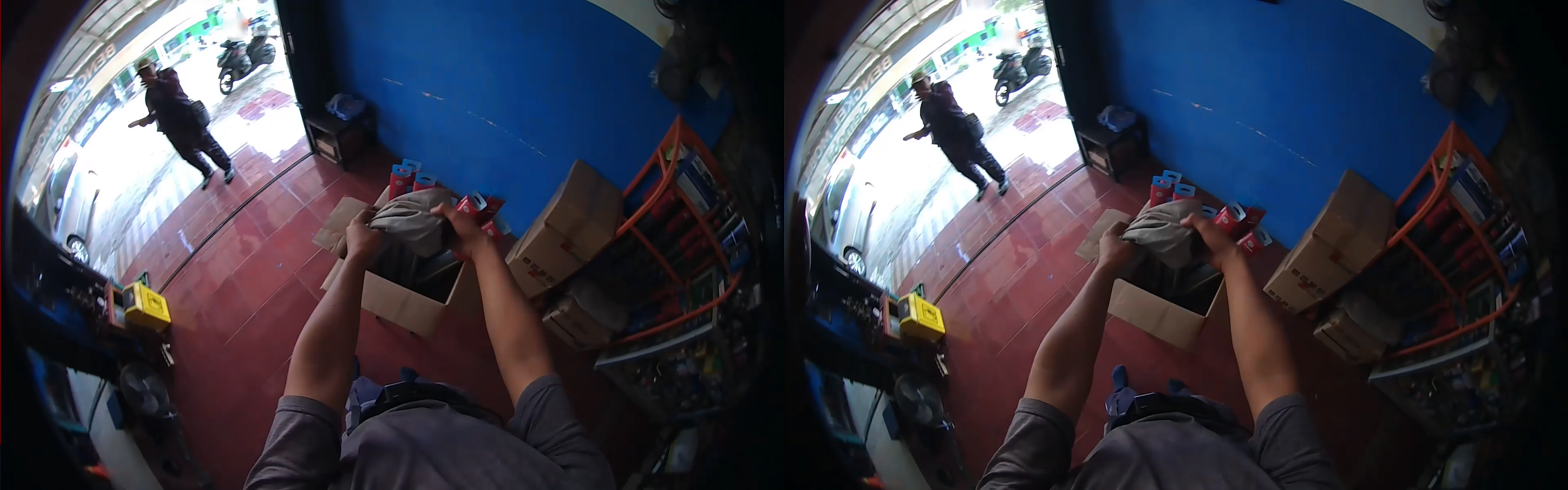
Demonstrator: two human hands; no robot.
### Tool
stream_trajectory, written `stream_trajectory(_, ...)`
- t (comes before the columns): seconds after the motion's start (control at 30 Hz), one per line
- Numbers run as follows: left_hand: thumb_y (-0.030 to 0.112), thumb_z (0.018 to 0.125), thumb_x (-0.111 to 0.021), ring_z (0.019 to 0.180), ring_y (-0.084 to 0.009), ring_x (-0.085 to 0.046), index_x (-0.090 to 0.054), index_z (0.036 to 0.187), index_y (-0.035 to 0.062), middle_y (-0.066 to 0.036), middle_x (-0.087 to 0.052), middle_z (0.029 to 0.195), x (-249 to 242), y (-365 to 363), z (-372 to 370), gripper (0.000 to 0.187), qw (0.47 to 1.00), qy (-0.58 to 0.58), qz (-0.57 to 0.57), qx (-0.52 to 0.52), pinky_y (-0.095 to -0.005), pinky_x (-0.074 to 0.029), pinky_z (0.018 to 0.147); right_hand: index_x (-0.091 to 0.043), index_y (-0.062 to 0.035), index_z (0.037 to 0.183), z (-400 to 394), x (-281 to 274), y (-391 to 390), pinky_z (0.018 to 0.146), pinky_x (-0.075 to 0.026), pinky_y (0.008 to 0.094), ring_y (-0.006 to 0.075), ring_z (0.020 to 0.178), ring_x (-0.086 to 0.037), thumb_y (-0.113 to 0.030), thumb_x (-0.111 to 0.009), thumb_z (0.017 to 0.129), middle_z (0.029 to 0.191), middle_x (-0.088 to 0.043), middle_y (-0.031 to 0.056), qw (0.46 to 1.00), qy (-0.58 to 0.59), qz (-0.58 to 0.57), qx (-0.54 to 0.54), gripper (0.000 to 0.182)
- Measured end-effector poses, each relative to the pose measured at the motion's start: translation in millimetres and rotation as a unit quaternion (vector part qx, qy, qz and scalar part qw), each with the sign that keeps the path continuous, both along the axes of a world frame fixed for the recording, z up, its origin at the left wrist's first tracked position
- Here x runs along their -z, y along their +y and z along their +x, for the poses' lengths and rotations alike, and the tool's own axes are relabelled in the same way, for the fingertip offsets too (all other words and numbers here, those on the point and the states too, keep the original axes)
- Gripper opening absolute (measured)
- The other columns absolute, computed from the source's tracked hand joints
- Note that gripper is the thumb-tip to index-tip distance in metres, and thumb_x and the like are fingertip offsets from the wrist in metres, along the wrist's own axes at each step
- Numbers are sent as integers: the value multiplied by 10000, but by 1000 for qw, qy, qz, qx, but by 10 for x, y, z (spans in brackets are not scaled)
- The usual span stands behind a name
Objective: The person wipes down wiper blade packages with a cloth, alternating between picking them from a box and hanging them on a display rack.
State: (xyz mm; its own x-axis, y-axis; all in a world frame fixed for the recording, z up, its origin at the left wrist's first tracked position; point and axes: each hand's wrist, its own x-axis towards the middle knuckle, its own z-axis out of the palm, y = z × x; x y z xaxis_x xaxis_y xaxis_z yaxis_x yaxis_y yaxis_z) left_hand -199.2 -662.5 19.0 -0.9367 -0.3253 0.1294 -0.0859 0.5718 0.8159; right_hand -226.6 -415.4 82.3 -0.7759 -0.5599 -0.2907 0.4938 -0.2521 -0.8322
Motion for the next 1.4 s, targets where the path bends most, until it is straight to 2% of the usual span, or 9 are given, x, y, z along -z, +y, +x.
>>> stream_trajectory(0.07,37,773,-610,1020,-249,-715,-692,1210,7,-171,-749,1099,343,-65,-429,445,969,1,230,87,-349,-536,908,-444,14,1439,218,-51,46,1092,-455,408,318,1357,-492,-504,-801,762,1473,-490,164,932,12,363,1,925)
stream_trajectory(0.2,46,812,-542,1083,-248,-683,-650,1290,-15,-185,-719,1140,197,201,-657,494,932,-106,183,294,-336,-531,927,-356,17,1506,159,954,-138,1155,-395,419,362,1459,-354,-495,-912,642,1579,-333,193,854,231,457,95,1148)
stream_trajectory(0.27,62,847,-528,1110,-254,-673,-635,1316,-8,-190,-703,1167,486,272,-853,486,897,-156,238,337,-348,-533,939,-474,0,1435,287,1000,-568,1045,-484,410,303,1249,-587,-455,-976,570,1381,-575,189,730,473,380,313,1098)
stream_trajectory(0.4,86,938,-548,1145,-276,-657,-565,1388,19,-149,-653,1262,433,329,-931,456,812,-280,311,406,-392,-550,964,-526,-10,1389,511,758,-713,991,-507,387,255,1157,-634,-381,-987,570,1275,-636,153,825,363,305,308,1011)
stream_trajectory(0.53,246,932,-687,1110,-256,-665,-579,1369,90,-96,-671,1223,610,293,-1056,477,662,-326,129,663,-423,-560,887,-631,-40,1260,957,1480,-313,879,-538,341,204,999,-681,-312,-874,726,1140,-695,71,926,-91,155,331,647)
stream_trajectory(0.73,342,834,-790,1062,-229,-684,-571,1321,4,-118,-668,1218,850,737,-1247,632,812,-329,48,481,-407,-559,870,-691,-90,1094,1518,1746,95,831,-555,337,187,870,-694,-326,-800,797,970,-712,50,888,-205,3,411,395)
stream_trajectory(0.9,320,781,-767,1152,-413,-634,-496,1358,50,-221,-620,1270,957,1040,-1190,692,922,-59,-41,381,-496,-520,971,-682,-95,1074,1359,1800,372,813,-568,343,192,847,-696,-325,-766,831,950,-715,50,870,-236,11,433,345)
stream_trajectory(1.23,306,707,-842,1128,-427,-621,-443,1336,64,-213,-540,1318,591,1684,-1332,783,948,51,-21,314,-508,-541,904,-657,-49,1114,803,1642,583,825,-583,351,210,879,-719,-288,-740,865,1008,-731,92,880,-197,-42,431,355)
stream_trajectory(1.4,398,666,-870,1024,-392,-667,-554,1098,60,-187,-685,1055,710,1542,-1324,633,925,-13,-96,368,-489,-551,859,-663,-58,1133,780,1886,604,859,-594,386,245,914,-721,-299,-720,886,1031,-730,103,894,-199,-50,399,349)
